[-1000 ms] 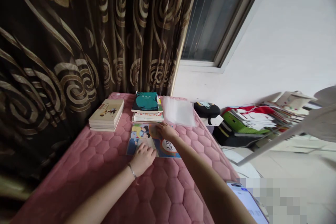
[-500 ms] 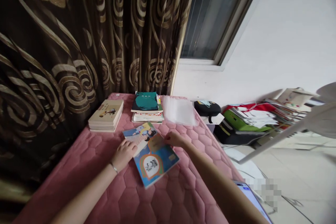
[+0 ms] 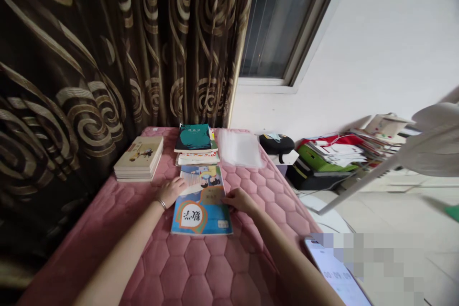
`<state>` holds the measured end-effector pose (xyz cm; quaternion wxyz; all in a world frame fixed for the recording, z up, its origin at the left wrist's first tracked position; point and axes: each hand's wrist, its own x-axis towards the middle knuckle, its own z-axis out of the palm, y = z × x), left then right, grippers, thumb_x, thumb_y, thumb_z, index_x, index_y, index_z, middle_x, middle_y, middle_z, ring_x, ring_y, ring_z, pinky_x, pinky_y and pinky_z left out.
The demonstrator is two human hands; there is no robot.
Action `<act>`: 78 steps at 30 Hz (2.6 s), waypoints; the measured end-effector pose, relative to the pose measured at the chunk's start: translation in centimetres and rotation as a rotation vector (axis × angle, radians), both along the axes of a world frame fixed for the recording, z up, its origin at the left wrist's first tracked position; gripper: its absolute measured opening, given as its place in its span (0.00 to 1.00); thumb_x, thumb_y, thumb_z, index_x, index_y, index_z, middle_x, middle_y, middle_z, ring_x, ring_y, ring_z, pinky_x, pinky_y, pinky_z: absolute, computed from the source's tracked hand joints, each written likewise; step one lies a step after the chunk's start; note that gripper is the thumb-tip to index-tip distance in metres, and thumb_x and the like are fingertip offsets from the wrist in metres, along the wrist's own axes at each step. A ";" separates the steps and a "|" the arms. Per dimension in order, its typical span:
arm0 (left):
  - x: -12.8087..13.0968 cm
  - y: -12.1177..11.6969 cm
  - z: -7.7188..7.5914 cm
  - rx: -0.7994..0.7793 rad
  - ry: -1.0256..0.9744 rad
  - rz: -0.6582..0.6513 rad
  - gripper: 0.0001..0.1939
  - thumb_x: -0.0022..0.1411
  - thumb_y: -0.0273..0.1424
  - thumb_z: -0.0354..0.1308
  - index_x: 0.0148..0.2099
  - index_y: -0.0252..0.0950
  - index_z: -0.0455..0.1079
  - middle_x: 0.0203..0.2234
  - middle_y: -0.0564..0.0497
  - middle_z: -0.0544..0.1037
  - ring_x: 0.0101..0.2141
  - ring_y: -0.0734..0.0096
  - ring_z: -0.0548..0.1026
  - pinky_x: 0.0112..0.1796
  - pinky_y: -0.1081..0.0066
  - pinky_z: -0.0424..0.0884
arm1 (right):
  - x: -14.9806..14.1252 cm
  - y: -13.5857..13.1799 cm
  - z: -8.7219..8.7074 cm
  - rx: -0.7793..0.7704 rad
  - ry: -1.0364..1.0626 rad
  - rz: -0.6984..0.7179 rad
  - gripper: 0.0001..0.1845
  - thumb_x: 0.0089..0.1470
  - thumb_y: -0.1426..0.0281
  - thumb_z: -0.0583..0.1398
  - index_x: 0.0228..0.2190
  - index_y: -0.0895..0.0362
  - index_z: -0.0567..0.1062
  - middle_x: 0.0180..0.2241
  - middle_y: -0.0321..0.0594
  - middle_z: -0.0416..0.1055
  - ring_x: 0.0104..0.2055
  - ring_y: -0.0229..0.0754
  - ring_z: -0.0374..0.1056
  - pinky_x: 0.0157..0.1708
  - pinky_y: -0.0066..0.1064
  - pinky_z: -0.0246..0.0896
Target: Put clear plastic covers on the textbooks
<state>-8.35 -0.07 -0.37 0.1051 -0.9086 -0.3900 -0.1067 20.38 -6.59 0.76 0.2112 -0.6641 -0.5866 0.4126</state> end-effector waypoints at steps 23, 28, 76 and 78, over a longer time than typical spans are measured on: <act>-0.4 -6.9 -1.0 -0.052 -0.213 0.203 0.20 0.65 0.31 0.47 0.60 0.43 0.61 0.59 0.48 0.66 0.56 0.59 0.64 0.54 0.54 0.61 | -1.2 -3.7 -1.3 0.364 -0.671 0.082 0.22 0.64 0.60 0.46 0.57 0.42 0.63 0.37 0.41 0.67 0.34 0.39 0.70 0.30 0.27 0.61; 2.0 -9.4 -0.1 -0.099 -0.263 0.206 0.18 0.63 0.22 0.44 0.51 0.37 0.68 0.53 0.44 0.70 0.52 0.59 0.67 0.52 0.56 0.64 | -2.2 -4.6 -0.4 0.500 -0.691 0.071 0.18 0.63 0.66 0.49 0.49 0.48 0.73 0.40 0.44 0.68 0.39 0.43 0.66 0.36 0.30 0.61; 3.2 -14.9 0.8 -0.237 -0.341 0.097 0.11 0.57 0.27 0.59 0.43 0.42 0.72 0.50 0.48 0.71 0.50 0.58 0.67 0.49 0.53 0.61 | -5.3 -11.0 -0.8 0.636 -0.503 0.200 0.13 0.53 0.60 0.62 0.42 0.46 0.76 0.54 0.39 0.65 0.57 0.51 0.54 0.52 0.45 0.50; 4.4 -15.0 0.7 -0.252 -0.341 0.110 0.10 0.57 0.24 0.57 0.42 0.41 0.72 0.48 0.48 0.73 0.50 0.59 0.67 0.49 0.53 0.60 | -6.8 -10.8 -0.7 0.638 -0.479 0.211 0.12 0.55 0.61 0.60 0.43 0.47 0.75 0.53 0.39 0.67 0.56 0.50 0.56 0.52 0.44 0.50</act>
